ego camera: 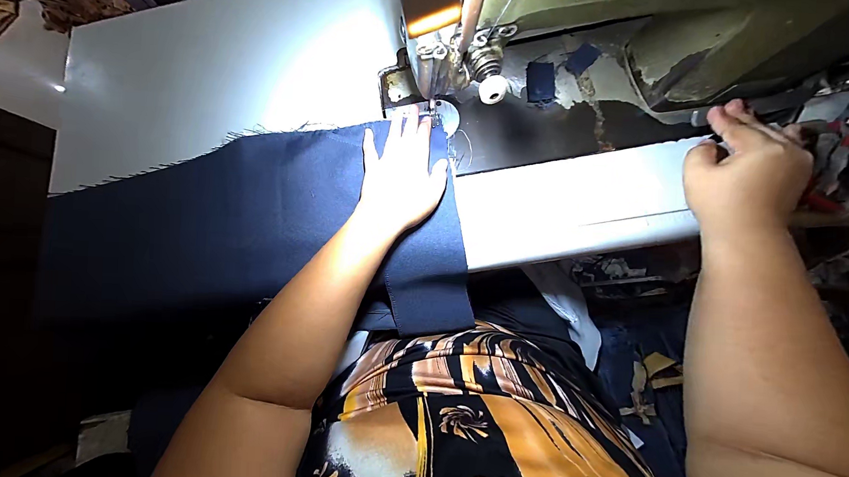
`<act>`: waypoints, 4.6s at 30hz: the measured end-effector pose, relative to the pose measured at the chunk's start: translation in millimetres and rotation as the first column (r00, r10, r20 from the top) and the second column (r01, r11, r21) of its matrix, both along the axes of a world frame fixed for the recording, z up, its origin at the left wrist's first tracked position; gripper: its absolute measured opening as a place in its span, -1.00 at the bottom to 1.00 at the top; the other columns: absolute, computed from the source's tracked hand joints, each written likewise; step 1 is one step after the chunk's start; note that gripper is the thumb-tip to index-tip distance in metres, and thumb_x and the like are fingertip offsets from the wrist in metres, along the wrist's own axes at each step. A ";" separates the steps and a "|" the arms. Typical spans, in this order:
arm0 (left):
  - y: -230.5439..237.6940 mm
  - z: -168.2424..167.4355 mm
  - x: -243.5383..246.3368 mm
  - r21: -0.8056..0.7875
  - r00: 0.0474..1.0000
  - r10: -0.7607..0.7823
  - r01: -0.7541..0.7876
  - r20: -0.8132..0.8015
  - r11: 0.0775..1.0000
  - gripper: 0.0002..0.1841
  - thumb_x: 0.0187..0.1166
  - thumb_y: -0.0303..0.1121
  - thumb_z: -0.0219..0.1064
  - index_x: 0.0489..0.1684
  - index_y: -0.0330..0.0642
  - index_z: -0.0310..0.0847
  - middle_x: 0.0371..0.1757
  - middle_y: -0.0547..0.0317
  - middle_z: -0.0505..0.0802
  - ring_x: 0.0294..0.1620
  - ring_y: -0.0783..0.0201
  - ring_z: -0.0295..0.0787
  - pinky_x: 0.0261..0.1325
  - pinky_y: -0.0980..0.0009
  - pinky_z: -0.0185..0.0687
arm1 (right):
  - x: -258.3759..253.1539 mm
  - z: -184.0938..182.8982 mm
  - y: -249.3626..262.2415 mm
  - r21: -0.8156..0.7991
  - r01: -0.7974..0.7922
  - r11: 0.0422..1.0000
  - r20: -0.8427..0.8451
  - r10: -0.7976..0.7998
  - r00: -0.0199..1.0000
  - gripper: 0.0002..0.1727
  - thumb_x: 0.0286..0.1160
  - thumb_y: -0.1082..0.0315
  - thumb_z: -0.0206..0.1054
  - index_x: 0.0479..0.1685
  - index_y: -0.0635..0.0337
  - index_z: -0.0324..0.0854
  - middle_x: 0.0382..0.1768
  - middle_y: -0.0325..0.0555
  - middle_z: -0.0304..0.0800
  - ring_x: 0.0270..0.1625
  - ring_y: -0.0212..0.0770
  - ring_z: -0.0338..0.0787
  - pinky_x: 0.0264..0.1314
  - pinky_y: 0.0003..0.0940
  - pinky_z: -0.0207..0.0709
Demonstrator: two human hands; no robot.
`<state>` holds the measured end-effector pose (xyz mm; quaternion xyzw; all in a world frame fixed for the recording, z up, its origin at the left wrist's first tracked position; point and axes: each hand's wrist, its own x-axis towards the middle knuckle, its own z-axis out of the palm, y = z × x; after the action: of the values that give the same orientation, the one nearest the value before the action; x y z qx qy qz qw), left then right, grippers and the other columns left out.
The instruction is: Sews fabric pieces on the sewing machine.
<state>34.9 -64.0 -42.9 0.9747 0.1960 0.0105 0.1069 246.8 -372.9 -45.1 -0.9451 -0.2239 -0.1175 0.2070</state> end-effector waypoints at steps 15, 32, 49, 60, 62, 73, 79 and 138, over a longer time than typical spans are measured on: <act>10.0 7.2 8.4 0.021 0.999 -0.014 0.015 -0.045 1.000 -0.21 0.80 0.16 -0.22 0.93 -0.19 -0.08 0.96 0.00 -0.01 0.97 -0.06 -0.33 0.68 -0.61 -0.58 | -186.4 -32.7 41.4 0.508 -0.678 0.531 -0.466 0.832 0.302 -0.54 0.61 0.43 0.02 0.33 0.05 0.75 0.22 -0.12 0.83 0.28 -0.36 0.76 0.40 -0.38 0.59; -12.2 -8.8 -32.3 0.036 0.990 -0.080 0.076 0.118 0.996 -0.34 0.80 0.02 -0.18 0.83 -0.12 0.21 0.89 0.11 0.26 0.95 0.03 -0.11 0.76 -0.49 -0.39 | -198.0 -33.3 86.2 0.314 -0.846 0.430 0.208 0.838 0.504 -0.72 0.70 0.39 0.15 -0.09 0.06 0.85 0.00 -0.09 0.93 0.27 -0.14 0.84 0.44 -0.19 0.61; 6.2 12.8 -25.4 -0.046 0.996 -0.082 0.085 0.046 0.995 -0.37 0.86 0.00 -0.09 0.85 -0.11 0.18 0.90 0.13 0.23 0.94 -0.03 -0.09 0.68 -0.62 -0.42 | -189.3 -19.6 106.6 0.393 -0.748 0.535 0.055 0.798 0.600 -0.70 0.62 0.39 0.19 -0.02 0.22 0.88 0.14 0.01 0.93 0.36 -0.11 0.83 0.49 -0.21 0.60; 4.8 -10.1 -33.3 0.049 0.974 -0.139 0.133 0.178 0.990 -0.35 0.76 0.11 -0.08 0.76 0.02 0.36 0.84 0.26 0.37 0.92 -0.04 0.00 0.64 -0.63 -0.34 | -191.3 -22.6 107.1 0.325 -0.767 0.553 0.065 0.796 0.601 -0.69 0.55 0.40 0.20 0.00 0.19 0.88 0.13 0.02 0.93 0.33 -0.06 0.85 0.42 -0.16 0.65; 4.2 -8.8 -33.5 0.045 0.980 -0.132 0.127 0.151 0.991 -0.35 0.76 0.12 -0.10 0.77 0.04 0.34 0.85 0.27 0.34 0.92 -0.04 -0.03 0.65 -0.63 -0.36 | -190.0 -23.6 107.2 0.313 -0.777 0.547 0.077 0.800 0.595 -0.69 0.55 0.40 0.20 0.00 0.18 0.88 0.11 0.01 0.93 0.32 -0.07 0.86 0.40 -0.17 0.66; 38.6 -5.8 7.3 0.018 0.982 -0.105 0.104 0.156 0.994 -0.34 0.73 0.10 -0.10 0.74 -0.02 0.35 0.82 0.15 0.38 0.90 -0.03 0.05 0.62 -0.67 -0.38 | -154.2 -14.2 129.8 0.192 -0.763 0.618 0.035 0.773 0.634 -0.68 0.64 0.33 0.22 0.11 0.23 0.86 0.28 0.00 0.87 0.40 -0.06 0.81 0.45 -0.12 0.64; 39.4 14.8 9.5 0.072 0.996 -0.072 0.076 -0.048 0.995 -0.34 0.81 0.15 -0.14 0.86 0.11 0.19 0.90 0.23 0.24 0.94 -0.13 -0.10 0.53 -0.77 -0.42 | -164.4 -15.7 126.1 0.245 -0.772 0.587 0.110 0.774 0.623 -0.75 0.47 0.44 0.30 -0.06 0.17 0.89 0.26 0.06 0.84 0.37 0.00 0.79 0.43 -0.10 0.63; -48.0 -4.0 -104.4 0.074 0.967 -0.181 0.170 0.181 0.983 -0.57 0.77 -0.06 0.05 0.44 0.09 0.69 0.69 0.31 0.59 0.77 -0.06 0.37 0.52 -0.74 -0.26 | -176.2 -39.4 94.6 0.261 -0.770 0.582 0.231 0.737 0.635 -0.74 0.51 0.36 0.30 -0.04 0.05 0.92 -0.05 -0.03 0.90 0.00 -0.09 0.84 -0.05 -0.13 0.63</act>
<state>-69.5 -112.0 -46.9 0.9856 0.0977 0.0983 0.0972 70.6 -278.3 -84.5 -0.7034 -0.5900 -0.1007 0.3834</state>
